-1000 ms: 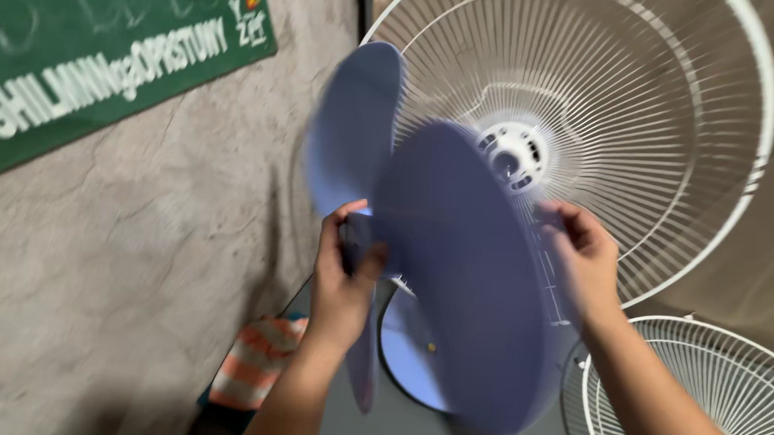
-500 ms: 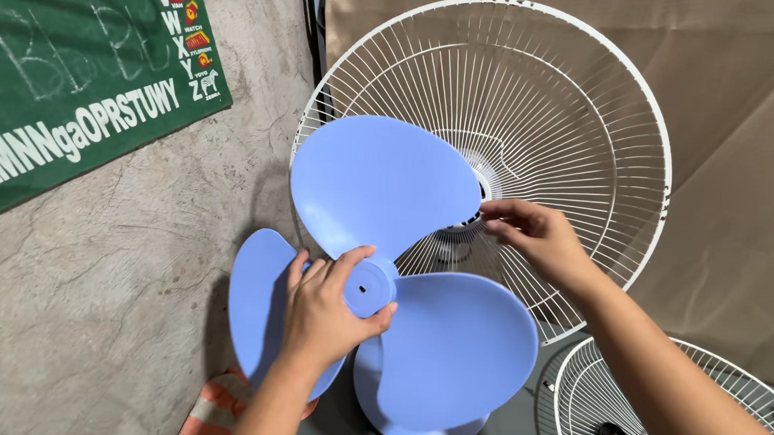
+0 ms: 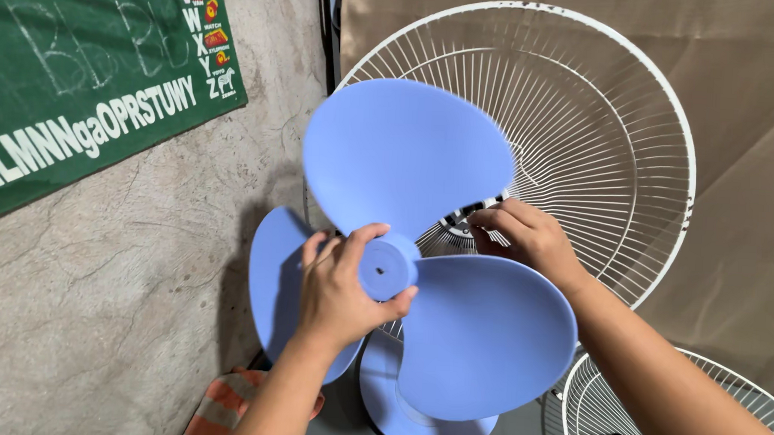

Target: The person assembles a standing fan by attaching the front grille, inserting the fan blades, securing them with a nut, and then attaching the rear grille. The task is performed on a table in a room with a green alphabet chart on the wall.

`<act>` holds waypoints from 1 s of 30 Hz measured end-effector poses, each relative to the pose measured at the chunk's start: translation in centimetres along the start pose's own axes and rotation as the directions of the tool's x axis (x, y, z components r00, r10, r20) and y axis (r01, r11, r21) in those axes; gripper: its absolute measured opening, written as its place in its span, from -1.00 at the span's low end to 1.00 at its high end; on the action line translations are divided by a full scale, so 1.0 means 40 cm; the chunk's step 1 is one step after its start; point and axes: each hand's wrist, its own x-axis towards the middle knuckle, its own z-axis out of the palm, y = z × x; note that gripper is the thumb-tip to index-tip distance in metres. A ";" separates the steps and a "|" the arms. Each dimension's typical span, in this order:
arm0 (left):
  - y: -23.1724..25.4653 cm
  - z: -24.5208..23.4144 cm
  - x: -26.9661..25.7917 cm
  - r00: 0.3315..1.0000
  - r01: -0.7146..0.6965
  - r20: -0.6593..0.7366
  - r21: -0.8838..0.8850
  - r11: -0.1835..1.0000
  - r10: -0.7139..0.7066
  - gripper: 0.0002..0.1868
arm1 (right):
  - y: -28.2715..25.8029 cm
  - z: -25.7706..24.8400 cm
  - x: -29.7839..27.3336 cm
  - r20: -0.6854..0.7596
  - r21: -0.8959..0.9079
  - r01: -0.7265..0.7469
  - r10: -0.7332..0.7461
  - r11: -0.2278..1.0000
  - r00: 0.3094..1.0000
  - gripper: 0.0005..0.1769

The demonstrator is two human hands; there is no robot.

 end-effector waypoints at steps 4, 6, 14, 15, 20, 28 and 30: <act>0.016 0.007 0.023 0.996 -0.033 0.079 -0.050 0.998 0.037 -0.11 | 0.033 -0.005 -0.009 -0.007 -0.161 0.168 -0.171 0.973 0.985 -0.70; 0.018 0.009 0.036 0.987 -0.044 0.149 -0.062 0.997 0.053 -0.12 | 0.046 -0.008 -0.024 -0.026 -0.115 0.143 -0.147 0.983 0.989 -0.68; 0.024 0.010 0.087 0.962 -0.207 0.145 -0.172 0.963 0.232 -0.12 | 0.047 0.002 -0.065 -0.023 -0.001 -0.122 0.122 0.993 0.992 -0.76; 0.025 0.006 0.093 0.959 -0.217 0.144 -0.184 0.959 0.244 -0.13 | 0.046 0.005 -0.064 -0.022 0.005 -0.127 0.127 0.992 0.992 -0.76; 0.035 -0.017 0.139 0.934 -0.250 0.213 -0.184 0.950 0.287 -0.16 | 0.027 0.016 -0.055 0.005 0.066 -0.276 0.277 0.959 0.961 -0.77; 0.035 -0.041 0.203 0.902 -0.341 0.203 -0.206 0.917 0.381 -0.19 | 0.030 0.023 -0.050 -0.090 0.121 -0.198 0.210 0.973 0.974 -0.78; 0.035 -0.043 0.204 0.906 -0.333 0.204 -0.200 0.921 0.372 -0.19 | 0.029 0.022 -0.048 -0.065 0.133 -0.255 0.265 0.958 0.962 -0.76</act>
